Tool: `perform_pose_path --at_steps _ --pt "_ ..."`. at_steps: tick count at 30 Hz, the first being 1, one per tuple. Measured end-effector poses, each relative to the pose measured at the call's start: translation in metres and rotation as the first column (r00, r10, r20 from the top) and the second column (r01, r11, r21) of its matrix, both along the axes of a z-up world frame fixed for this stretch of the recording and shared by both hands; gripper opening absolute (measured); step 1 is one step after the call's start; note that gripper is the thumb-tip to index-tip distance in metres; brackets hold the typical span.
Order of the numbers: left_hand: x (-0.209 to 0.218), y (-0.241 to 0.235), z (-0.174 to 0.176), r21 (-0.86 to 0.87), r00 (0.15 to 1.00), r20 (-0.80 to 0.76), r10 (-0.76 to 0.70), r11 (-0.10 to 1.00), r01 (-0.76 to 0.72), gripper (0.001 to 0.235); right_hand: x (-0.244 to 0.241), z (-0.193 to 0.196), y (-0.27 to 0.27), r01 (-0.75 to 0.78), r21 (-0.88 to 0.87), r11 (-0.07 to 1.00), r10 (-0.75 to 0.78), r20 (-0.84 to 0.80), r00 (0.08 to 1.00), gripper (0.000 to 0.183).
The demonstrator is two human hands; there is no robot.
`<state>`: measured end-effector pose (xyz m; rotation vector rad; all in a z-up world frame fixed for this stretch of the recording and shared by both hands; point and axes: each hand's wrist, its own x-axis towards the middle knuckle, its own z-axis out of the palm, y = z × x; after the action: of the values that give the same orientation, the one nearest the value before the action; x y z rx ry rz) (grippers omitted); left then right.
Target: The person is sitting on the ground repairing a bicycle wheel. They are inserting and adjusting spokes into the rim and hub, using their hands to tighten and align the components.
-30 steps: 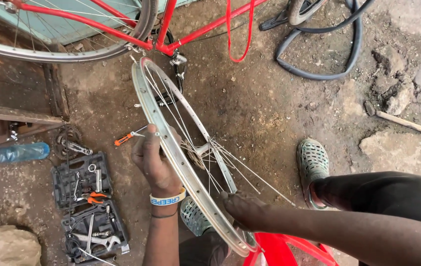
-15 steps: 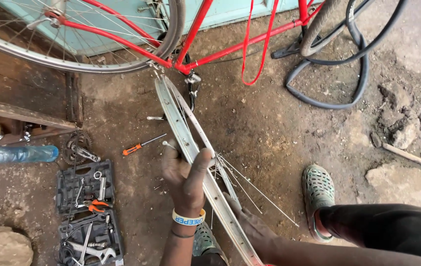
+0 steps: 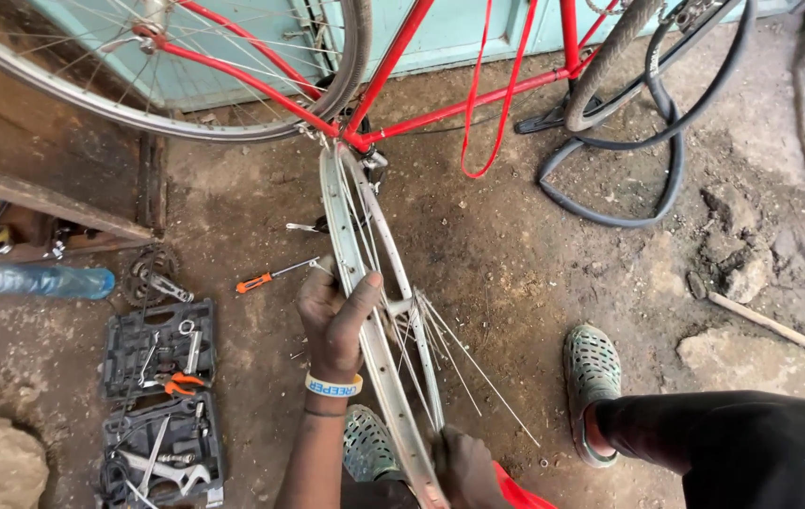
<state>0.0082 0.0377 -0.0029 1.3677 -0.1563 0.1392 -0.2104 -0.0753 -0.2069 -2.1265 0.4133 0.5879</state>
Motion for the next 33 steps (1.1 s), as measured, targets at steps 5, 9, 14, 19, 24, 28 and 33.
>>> perform_pose_path --at_steps 5,9,14,19,24,28,33 --pt "0.005 0.005 0.004 -0.046 1.000 -0.008 -0.001 0.999 0.001 0.024 0.003 0.023 0.027 0.434 0.030 0.900 -0.435 0.073 0.898 0.045" --pt "0.003 0.006 -0.001 -0.059 0.999 -0.040 0.007 0.998 -0.009 0.023 0.018 0.049 0.009 0.306 0.117 0.945 -0.300 -0.071 0.951 0.045" --pt "0.004 0.009 0.001 -0.074 0.999 -0.018 0.027 0.997 -0.028 0.025 0.018 0.034 -0.006 0.076 -0.056 0.996 -0.077 -0.018 0.997 0.031" --pt "0.004 0.013 -0.001 -0.071 1.000 -0.007 0.029 0.997 -0.030 0.021 0.048 0.108 -0.003 0.183 0.072 0.980 -0.173 -0.130 0.976 0.014" --pt "0.002 0.014 -0.003 -0.001 0.999 0.022 0.038 0.999 -0.038 0.016 0.072 0.145 -0.017 0.344 0.361 0.867 -0.276 -0.227 0.934 0.015" --pt "0.004 0.010 -0.003 -0.047 0.999 0.003 0.036 0.998 -0.036 0.027 0.093 0.190 -0.023 0.285 0.353 0.891 -0.189 -0.282 0.941 0.052" --pt "0.001 0.001 -0.001 -0.058 1.000 0.014 0.009 0.998 -0.009 0.018 0.095 0.145 -0.020 -0.100 0.027 0.995 0.103 -0.130 0.986 0.046"
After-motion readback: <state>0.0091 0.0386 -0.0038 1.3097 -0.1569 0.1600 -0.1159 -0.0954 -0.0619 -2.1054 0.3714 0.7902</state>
